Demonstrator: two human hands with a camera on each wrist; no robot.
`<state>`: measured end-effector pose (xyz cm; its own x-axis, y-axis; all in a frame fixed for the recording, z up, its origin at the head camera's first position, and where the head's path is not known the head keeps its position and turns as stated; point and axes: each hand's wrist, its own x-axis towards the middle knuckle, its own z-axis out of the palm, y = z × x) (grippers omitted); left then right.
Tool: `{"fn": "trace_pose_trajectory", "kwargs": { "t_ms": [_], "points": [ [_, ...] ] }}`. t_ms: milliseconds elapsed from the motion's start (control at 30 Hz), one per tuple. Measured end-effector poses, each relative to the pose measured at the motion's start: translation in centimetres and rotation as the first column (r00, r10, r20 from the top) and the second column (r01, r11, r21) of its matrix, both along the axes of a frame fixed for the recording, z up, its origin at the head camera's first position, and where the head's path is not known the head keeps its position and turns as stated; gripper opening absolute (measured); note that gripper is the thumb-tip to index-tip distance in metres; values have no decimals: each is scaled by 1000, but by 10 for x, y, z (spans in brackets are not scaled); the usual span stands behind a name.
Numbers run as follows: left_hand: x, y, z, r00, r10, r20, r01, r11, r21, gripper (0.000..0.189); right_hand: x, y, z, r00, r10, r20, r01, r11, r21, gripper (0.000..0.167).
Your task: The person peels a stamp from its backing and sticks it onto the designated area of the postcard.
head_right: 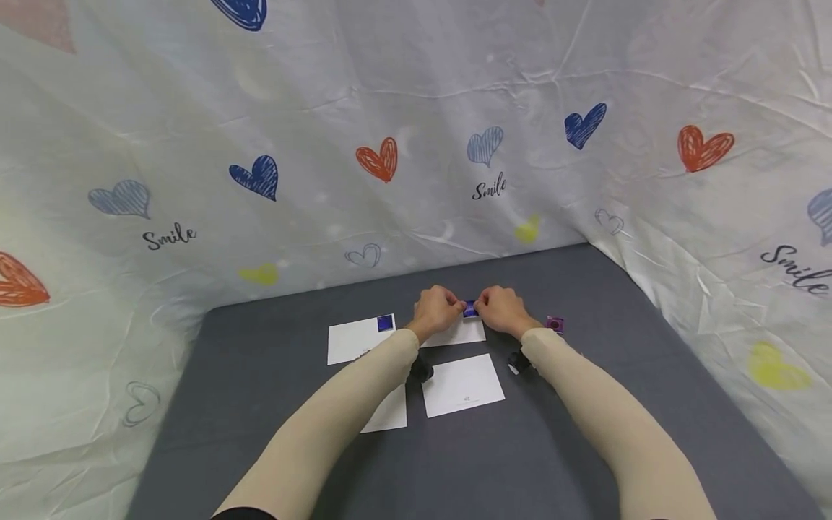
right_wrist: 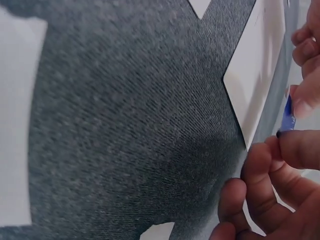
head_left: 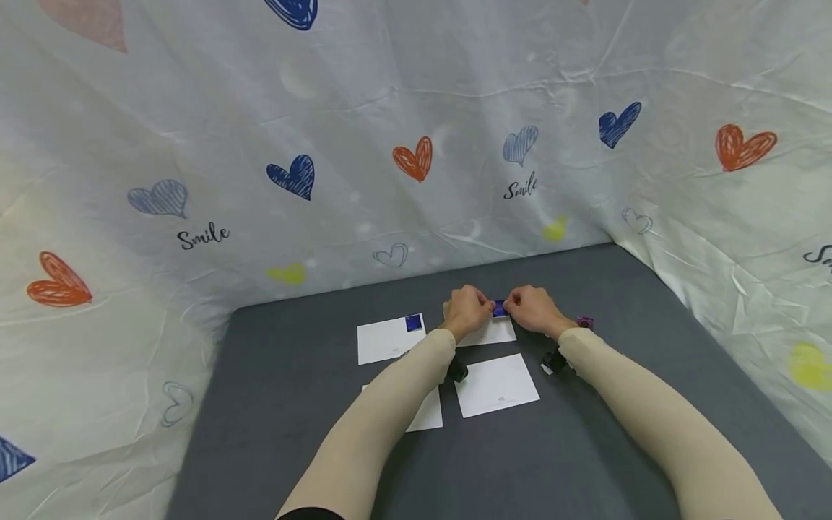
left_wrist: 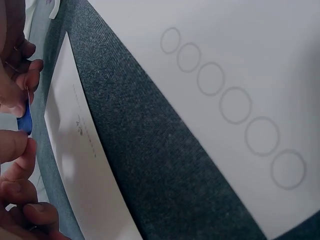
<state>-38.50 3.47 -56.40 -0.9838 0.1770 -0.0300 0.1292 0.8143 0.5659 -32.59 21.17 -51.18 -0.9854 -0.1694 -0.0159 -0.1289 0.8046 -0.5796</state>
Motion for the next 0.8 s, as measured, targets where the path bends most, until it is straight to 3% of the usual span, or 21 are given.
{"fn": "trace_pose_trajectory", "kwargs": {
  "t_ms": [100, 133, 167, 267, 300, 367, 433, 600, 633, 700, 733, 800],
  "points": [
    [14, 4, 16, 1000, 4, -10, -4, 1000, -10, 22, -4, 1, -1, 1000, -1, 31, 1, 1000, 20, 25],
    [9, 4, 10, 1000, 0, -8, 0, 1000, -3, 22, -5, 2, -1, 999, -2, 39, 1, 1000, 27, 26],
    [15, 5, 15, 1000, 6, -5, -6, 1000, -14, 22, -6, 2, -2, 999, -6, 45, 5, 999, 32, 26],
    [11, 6, 11, 1000, 4, 3, -4, 1000, -29, 21, -9, 3, -3, 998, -21, 63, 18, 999, 37, 25],
    [4, 6, 5, 1000, -4, 11, 4, 1000, -25, 21, -9, 3, -3, 997, -22, 68, 19, 999, 35, 25],
    [4, 5, 4, 1000, -2, 15, 3, 999, -38, 21, -10, 3, -5, 997, -18, 78, 15, 999, 30, 25],
    [-1, 3, -2, 1000, -3, 9, 3, 1000, -29, 21, -19, 9, -19, 998, 9, 69, -10, 1000, 10, 28],
    [18, 3, 26, 1000, 1, 23, -1, 1000, -14, 21, -49, 21, -57, 998, 24, 65, -27, 999, 44, 31],
    [23, 3, 32, 1000, 1, 28, 0, 1000, -12, 21, -51, 18, -56, 997, 8, 79, -14, 997, 71, 29],
    [31, 2, 41, 999, -1, 35, 1, 1000, -10, 23, -62, 22, -73, 998, 13, 65, -19, 996, 90, 28],
    [26, 1, 31, 1000, -6, 22, 6, 1000, -7, 25, -62, 21, -73, 998, 13, 63, -19, 995, 94, 28],
    [29, 2, 31, 1000, -4, 22, 4, 1000, -14, 25, -63, 20, -76, 999, 15, 50, -20, 994, 110, 27]
  ]
}}
